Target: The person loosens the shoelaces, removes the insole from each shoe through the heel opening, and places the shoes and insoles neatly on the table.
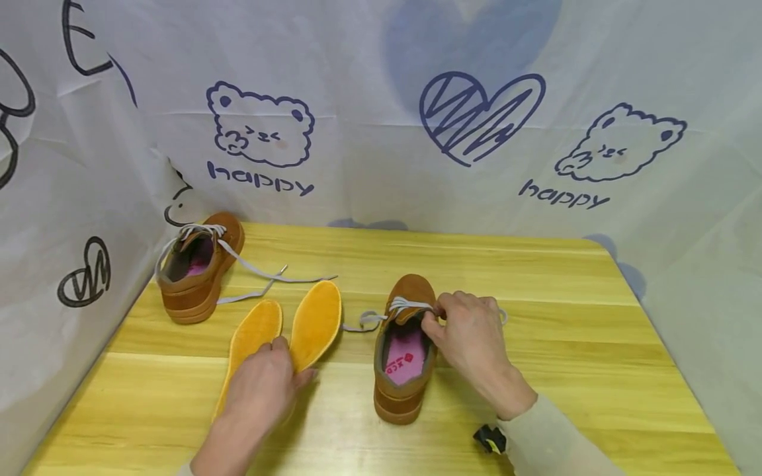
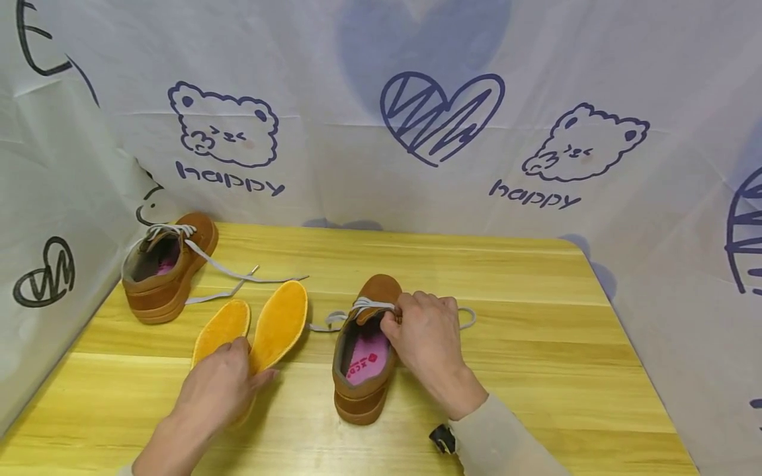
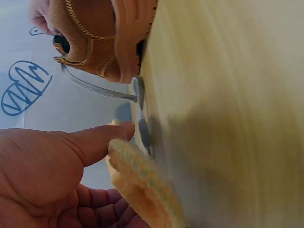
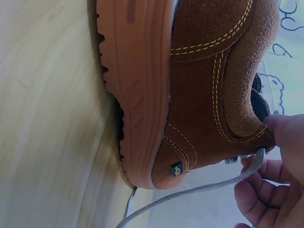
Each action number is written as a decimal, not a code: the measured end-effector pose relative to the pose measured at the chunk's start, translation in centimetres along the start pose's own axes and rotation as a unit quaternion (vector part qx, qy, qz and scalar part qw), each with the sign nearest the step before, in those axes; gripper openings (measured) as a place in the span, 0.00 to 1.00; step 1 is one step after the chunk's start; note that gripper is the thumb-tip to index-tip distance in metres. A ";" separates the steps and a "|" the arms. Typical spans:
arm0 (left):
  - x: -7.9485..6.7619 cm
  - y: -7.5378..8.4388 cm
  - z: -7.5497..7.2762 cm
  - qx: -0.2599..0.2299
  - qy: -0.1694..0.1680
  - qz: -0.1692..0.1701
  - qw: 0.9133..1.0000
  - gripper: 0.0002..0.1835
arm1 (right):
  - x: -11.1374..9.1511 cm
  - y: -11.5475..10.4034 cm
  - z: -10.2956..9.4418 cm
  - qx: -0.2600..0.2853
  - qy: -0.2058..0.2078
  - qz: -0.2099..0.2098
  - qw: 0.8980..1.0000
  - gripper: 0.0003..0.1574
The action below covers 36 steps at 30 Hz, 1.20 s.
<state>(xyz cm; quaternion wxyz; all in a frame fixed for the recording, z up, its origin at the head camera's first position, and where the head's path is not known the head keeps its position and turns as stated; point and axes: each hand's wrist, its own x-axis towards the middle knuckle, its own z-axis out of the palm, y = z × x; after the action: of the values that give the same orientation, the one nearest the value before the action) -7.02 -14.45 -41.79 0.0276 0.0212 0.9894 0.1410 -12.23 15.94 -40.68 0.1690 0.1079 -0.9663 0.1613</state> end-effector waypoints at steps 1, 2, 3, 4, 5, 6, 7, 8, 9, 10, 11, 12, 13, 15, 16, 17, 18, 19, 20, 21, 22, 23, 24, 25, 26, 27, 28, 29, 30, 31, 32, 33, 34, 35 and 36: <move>-0.1 -0.1 0.1 0.001 -0.004 -0.005 1.000 0.33 | 0.0 0.0 0.0 0.001 0.001 -0.001 1.000 0.15; -0.2 -0.2 0.2 0.001 -0.008 -0.009 1.000 0.33 | 0.0 0.0 0.0 0.000 0.001 0.000 1.000 0.15; -0.2 -0.2 0.4 0.002 -0.013 -0.013 1.000 0.34 | 0.0 0.0 0.0 0.000 0.001 0.000 1.000 0.15; -0.3 -0.3 0.5 0.004 -0.018 -0.017 1.000 0.34 | 0.0 0.0 0.0 0.001 0.001 0.000 1.000 0.15; -0.3 -0.3 0.6 0.005 -0.023 -0.020 1.000 0.34 | 0.0 0.0 0.0 0.001 0.001 0.001 1.000 0.15; -0.3 -0.3 0.7 0.006 -0.026 -0.022 0.999 0.34 | 0.0 0.0 0.0 0.001 0.001 0.001 1.000 0.15; -0.3 -0.3 0.8 0.006 -0.028 -0.023 0.999 0.34 | 0.1 0.0 0.0 0.001 0.001 0.001 1.000 0.15; -0.4 -0.3 0.9 0.007 -0.029 -0.023 0.999 0.35 | 0.1 0.0 0.0 0.001 0.002 0.001 1.000 0.15; -0.4 -0.3 1.0 0.009 -0.030 -0.023 0.999 0.35 | 0.1 0.0 0.0 0.001 0.002 0.001 1.000 0.15; -0.4 -0.3 1.1 0.010 -0.031 -0.022 0.999 0.35 | 0.1 0.0 0.0 0.001 0.002 0.000 1.000 0.15; -0.4 -0.3 1.1 0.009 -0.033 -0.022 0.999 0.35 | 0.1 0.0 0.0 0.000 0.003 0.000 1.000 0.15; -0.4 -0.3 1.2 0.010 -0.036 -0.022 0.999 0.36 | 0.1 0.0 0.0 0.000 0.003 -0.001 1.000 0.15; -0.4 -0.2 1.3 0.011 -0.039 -0.022 0.999 0.36 | 0.1 0.0 0.0 -0.001 0.003 -0.001 1.000 0.15; -0.5 -0.1 1.5 0.011 -0.046 -0.023 0.999 0.36 | 0.1 0.0 0.0 -0.001 0.003 -0.001 1.000 0.15; -0.5 0.0 1.5 0.011 -0.049 -0.023 0.998 0.36 | 0.1 0.0 0.0 -0.001 0.004 -0.001 1.000 0.15; -0.5 0.0 1.6 0.011 -0.051 -0.023 0.998 0.37 | 0.1 0.0 0.0 -0.001 0.004 -0.001 1.000 0.15; -0.6 0.1 1.7 0.012 -0.052 -0.022 0.998 0.37 | 0.0 0.0 0.0 -0.002 0.005 -0.002 1.000 0.15; -0.6 0.2 1.7 0.013 -0.052 -0.020 0.998 0.37 | 0.0 0.0 0.0 -0.001 0.005 -0.002 1.000 0.15; -0.6 0.2 1.8 0.014 -0.051 -0.018 0.998 0.37 | 0.0 0.0 0.0 -0.002 0.005 -0.002 1.000 0.15; -0.7 0.3 1.8 0.015 -0.048 -0.015 0.999 0.37 | 0.0 0.0 0.0 -0.001 0.005 -0.002 1.000 0.15; -0.7 0.3 1.9 0.017 -0.045 -0.012 0.999 0.37 | 0.0 0.0 0.0 -0.001 0.005 -0.003 1.000 0.15; -0.7 0.4 1.9 0.020 -0.041 -0.008 0.999 0.37 | 0.1 0.0 0.0 -0.001 0.005 -0.003 1.000 0.15; -0.8 0.4 1.9 0.022 -0.037 -0.004 0.999 0.36 | 0.1 0.0 0.0 -0.002 0.006 -0.004 1.000 0.14; -0.8 0.4 2.0 0.025 -0.032 0.001 0.999 0.35 | 0.1 0.0 0.0 -0.002 0.006 -0.004 1.000 0.14; -0.8 0.4 2.0 0.026 -0.028 0.004 0.999 0.34 | 0.1 0.0 0.0 -0.002 0.006 -0.004 1.000 0.14; -0.8 0.5 2.0 0.028 -0.023 0.006 0.999 0.33 | 0.0 0.0 0.0 -0.001 0.006 -0.003 1.000 0.15; -0.8 0.5 2.1 0.029 -0.020 0.009 0.999 0.32 | 0.1 0.0 0.0 -0.001 0.006 -0.004 1.000 0.15; -0.8 0.5 2.1 0.028 -0.016 0.011 0.999 0.31 | 0.0 0.0 0.0 0.000 0.006 -0.004 1.000 0.15; -0.9 0.5 2.2 0.025 -0.013 0.012 1.000 0.31 | 0.0 0.0 0.0 0.000 0.006 -0.004 1.000 0.15; -0.9 0.5 2.2 0.024 -0.012 0.011 1.000 0.31 | 0.0 0.0 0.0 0.000 0.006 -0.003 1.000 0.15; -0.9 0.5 2.2 0.021 -0.011 0.011 1.000 0.31 | 0.0 0.0 0.0 0.000 0.007 -0.003 1.000 0.15; -0.9 0.5 2.2 0.018 -0.011 0.010 1.000 0.31 | 0.0 0.0 0.0 0.000 0.007 -0.003 1.000 0.15; -0.9 0.6 2.2 0.016 -0.011 0.008 1.000 0.32 | 0.0 0.0 0.0 0.000 0.007 -0.002 1.000 0.15; -1.0 0.6 2.2 0.014 -0.010 0.009 1.000 0.32 | 0.0 0.0 0.0 0.000 0.007 -0.002 1.000 0.15; -1.0 0.6 2.2 0.014 -0.012 0.009 1.000 0.32 | 0.0 0.0 0.0 0.001 0.008 -0.001 1.000 0.15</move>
<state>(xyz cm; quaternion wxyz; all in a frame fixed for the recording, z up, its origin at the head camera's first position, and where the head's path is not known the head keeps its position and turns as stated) -5.90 -13.34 -43.66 0.0382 0.0325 0.9907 0.1268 -12.22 15.99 -40.71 0.1769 0.1079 -0.9646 0.1628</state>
